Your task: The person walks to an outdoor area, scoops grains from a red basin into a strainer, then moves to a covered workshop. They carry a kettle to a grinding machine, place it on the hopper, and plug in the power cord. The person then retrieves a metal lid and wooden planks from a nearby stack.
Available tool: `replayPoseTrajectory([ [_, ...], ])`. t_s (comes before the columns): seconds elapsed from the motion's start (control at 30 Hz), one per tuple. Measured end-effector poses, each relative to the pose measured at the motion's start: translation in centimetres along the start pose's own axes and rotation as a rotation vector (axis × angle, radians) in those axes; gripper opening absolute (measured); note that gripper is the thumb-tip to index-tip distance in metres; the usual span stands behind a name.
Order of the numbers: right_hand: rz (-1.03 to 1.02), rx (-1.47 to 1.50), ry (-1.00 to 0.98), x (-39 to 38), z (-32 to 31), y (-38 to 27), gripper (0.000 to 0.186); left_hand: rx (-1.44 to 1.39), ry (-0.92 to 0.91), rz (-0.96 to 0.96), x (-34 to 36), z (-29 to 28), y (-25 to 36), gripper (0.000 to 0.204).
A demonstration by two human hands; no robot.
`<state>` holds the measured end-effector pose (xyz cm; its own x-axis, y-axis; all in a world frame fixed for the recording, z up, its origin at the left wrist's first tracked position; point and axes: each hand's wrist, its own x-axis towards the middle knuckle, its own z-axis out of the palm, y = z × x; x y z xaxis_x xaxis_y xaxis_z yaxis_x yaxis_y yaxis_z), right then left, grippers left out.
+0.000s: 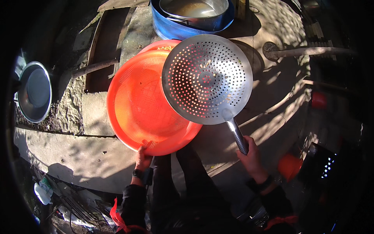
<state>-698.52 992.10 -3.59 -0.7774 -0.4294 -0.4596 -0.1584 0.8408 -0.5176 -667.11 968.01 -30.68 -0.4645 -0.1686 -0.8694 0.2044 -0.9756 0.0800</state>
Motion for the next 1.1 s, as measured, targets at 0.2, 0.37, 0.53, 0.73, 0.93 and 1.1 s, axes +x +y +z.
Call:
replayPoseTrajectory([
  [0.2, 0.348, 0.443, -0.085, 0.0, -0.8, 1.4, 0.03, -0.087, -0.019, -0.004, -1.5, -1.4, 0.3, 0.052],
  [0.37, 0.484, 0.64, -0.088, -0.4, 0.0, 2.3, 0.022, -0.195, -0.094, -0.017, -2.4, -2.1, -0.1, 0.051],
  [0.53, 0.581, 0.82, -0.094, -1.1, 2.0, 5.4, 0.023, -0.155, -0.015, 0.014, -3.1, -2.2, 0.4, 0.052],
  [0.73, 0.684, 0.769, -0.174, -1.9, 3.0, 8.3, 0.018, -0.195, 0.003, 0.052, -4.9, -3.0, 1.5, 0.044],
  [0.93, 0.789, 0.793, -0.209, -3.1, 3.4, 10.0, 0.016, -0.197, 0.255, 0.356, -11.3, -8.9, 6.4, 0.045],
  [1.1, 0.854, 0.789, -0.24, -4.2, 3.5, 11.5, 0.016, 0.229, 0.872, 0.897, -16.8, -12.0, 17.9, 0.025],
])
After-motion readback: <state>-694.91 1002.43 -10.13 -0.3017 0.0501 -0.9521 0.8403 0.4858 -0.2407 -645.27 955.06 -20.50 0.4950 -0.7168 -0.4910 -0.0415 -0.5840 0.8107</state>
